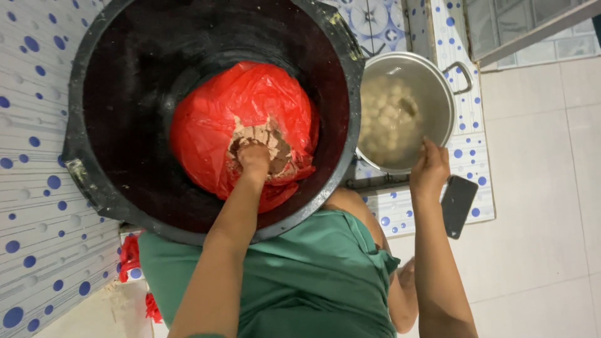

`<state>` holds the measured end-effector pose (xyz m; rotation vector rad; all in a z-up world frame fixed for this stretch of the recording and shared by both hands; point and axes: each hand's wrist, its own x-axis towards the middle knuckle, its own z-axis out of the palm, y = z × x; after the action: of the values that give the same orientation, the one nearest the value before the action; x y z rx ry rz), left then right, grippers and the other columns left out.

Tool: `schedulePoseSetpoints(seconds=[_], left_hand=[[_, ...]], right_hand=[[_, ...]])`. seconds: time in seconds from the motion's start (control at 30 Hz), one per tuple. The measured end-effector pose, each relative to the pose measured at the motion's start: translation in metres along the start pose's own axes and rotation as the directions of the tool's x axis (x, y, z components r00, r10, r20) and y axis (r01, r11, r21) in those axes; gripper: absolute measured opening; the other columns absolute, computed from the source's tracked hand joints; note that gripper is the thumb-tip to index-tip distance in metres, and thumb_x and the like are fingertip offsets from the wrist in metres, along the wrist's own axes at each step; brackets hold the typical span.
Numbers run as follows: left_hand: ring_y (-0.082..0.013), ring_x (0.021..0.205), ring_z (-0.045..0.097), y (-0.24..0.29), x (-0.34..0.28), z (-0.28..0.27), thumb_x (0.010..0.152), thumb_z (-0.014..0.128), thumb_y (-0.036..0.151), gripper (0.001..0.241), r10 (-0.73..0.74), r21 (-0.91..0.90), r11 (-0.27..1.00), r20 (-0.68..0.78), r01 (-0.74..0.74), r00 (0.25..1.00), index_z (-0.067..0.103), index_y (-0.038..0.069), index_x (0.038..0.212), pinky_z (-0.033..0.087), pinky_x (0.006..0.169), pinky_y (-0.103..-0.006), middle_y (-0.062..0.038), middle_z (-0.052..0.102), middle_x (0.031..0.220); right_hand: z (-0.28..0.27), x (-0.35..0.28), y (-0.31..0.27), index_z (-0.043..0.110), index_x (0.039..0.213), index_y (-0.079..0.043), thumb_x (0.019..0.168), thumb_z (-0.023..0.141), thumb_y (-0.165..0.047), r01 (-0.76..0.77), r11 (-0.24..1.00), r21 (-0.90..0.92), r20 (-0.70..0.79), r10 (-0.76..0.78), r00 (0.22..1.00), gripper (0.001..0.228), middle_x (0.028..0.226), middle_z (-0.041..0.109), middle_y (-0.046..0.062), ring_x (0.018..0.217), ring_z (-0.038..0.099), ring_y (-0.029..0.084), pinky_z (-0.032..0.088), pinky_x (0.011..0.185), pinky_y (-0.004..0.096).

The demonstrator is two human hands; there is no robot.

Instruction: Forming meatballs from paste in a tub and placing them into a pot of water using a spoon.

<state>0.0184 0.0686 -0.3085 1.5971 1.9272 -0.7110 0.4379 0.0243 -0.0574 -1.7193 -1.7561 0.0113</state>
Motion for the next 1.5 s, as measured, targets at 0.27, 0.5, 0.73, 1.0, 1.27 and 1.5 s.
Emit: schedulePoseSetpoints(seconds=[0.27, 0.5, 0.73, 1.0, 1.27, 1.5], left_hand=[[-0.0440, 0.121, 0.054, 0.010, -0.055, -0.053, 0.102, 0.046, 0.015, 0.037, -0.012, -0.017, 1.000, 0.009, 0.012, 1.000, 0.066, -0.002, 0.130, 0.049, 0.061, -0.0604, -0.019, 0.067, 0.128], [-0.0338, 0.113, 0.069, -0.047, -0.172, -0.153, 0.075, 0.077, 0.046, 0.047, 0.290, -0.560, 0.757, -0.173, -0.336, 0.941, 0.080, 0.012, 0.106, 0.054, 0.092, -0.0443, -0.014, 0.076, 0.106], [-0.0169, 0.103, 0.070, -0.084, -0.175, -0.113, 0.082, 0.064, 0.003, 0.027, 0.246, -0.825, -0.343, -0.541, -0.449, 0.805, 0.071, -0.003, 0.107, 0.056, 0.091, -0.0299, -0.010, 0.072, 0.103], [-0.0215, 0.078, 0.069, -0.072, -0.202, -0.152, 0.093, 0.075, 0.011, 0.019, -0.227, -0.583, -0.709, -0.345, -0.397, 0.911, 0.057, 0.006, 0.101, 0.060, 0.061, -0.0297, -0.012, 0.066, 0.086], [-0.0179, 0.062, 0.067, -0.060, -0.237, -0.203, 0.085, 0.083, 0.007, 0.023, -0.194, -0.764, -0.547, -0.282, -0.342, 0.940, 0.065, 0.008, 0.099, 0.055, 0.049, -0.0262, -0.007, 0.062, 0.074], [-0.0201, 0.054, 0.069, -0.024, -0.216, -0.177, 0.069, 0.094, 0.002, 0.028, -0.163, -0.797, -0.505, -0.289, -0.331, 0.943, 0.069, 0.003, 0.080, 0.055, 0.040, -0.0363, -0.014, 0.071, 0.069]], right_hand=[[0.018, -0.011, 0.003, 0.079, 0.110, -0.012, 0.101, 0.070, -0.008, 0.092, 0.935, -0.342, 0.278, 0.008, 0.961, 0.013, 0.084, 0.062, 0.004, 0.075, 0.072, 0.029, 0.059, 0.065, 0.037], [0.046, 0.001, 0.083, 0.076, 0.102, -0.006, 0.099, 0.065, -0.005, 0.085, 0.847, -0.525, 0.235, 0.049, 0.971, 0.011, 0.094, 0.068, 0.013, 0.075, 0.075, 0.031, 0.061, 0.061, 0.041], [0.044, 0.010, 0.095, 0.077, 0.095, -0.003, 0.089, 0.067, -0.002, 0.040, 0.787, -0.615, 0.163, 0.077, 0.984, 0.012, 0.091, 0.063, 0.015, 0.067, 0.073, 0.036, 0.061, 0.056, 0.047], [-0.019, 0.023, -0.010, 0.078, 0.103, -0.001, 0.097, 0.070, -0.001, 0.086, 0.890, -0.448, 0.145, -0.022, 0.989, 0.010, 0.092, 0.061, 0.013, 0.073, 0.072, 0.038, 0.061, 0.063, 0.046], [-0.037, 0.034, -0.081, 0.076, 0.111, 0.006, 0.108, 0.068, 0.006, -0.121, 0.970, 0.211, 0.123, 0.096, 0.988, 0.009, 0.095, 0.067, 0.024, 0.092, 0.070, 0.039, 0.054, 0.082, 0.043], [0.011, 0.019, -0.166, 0.075, 0.118, -0.004, 0.106, 0.063, -0.005, -0.414, 0.701, 0.581, 0.301, 0.288, 0.909, 0.017, 0.078, 0.067, 0.005, 0.055, 0.049, 0.004, 0.045, 0.051, 0.019]])
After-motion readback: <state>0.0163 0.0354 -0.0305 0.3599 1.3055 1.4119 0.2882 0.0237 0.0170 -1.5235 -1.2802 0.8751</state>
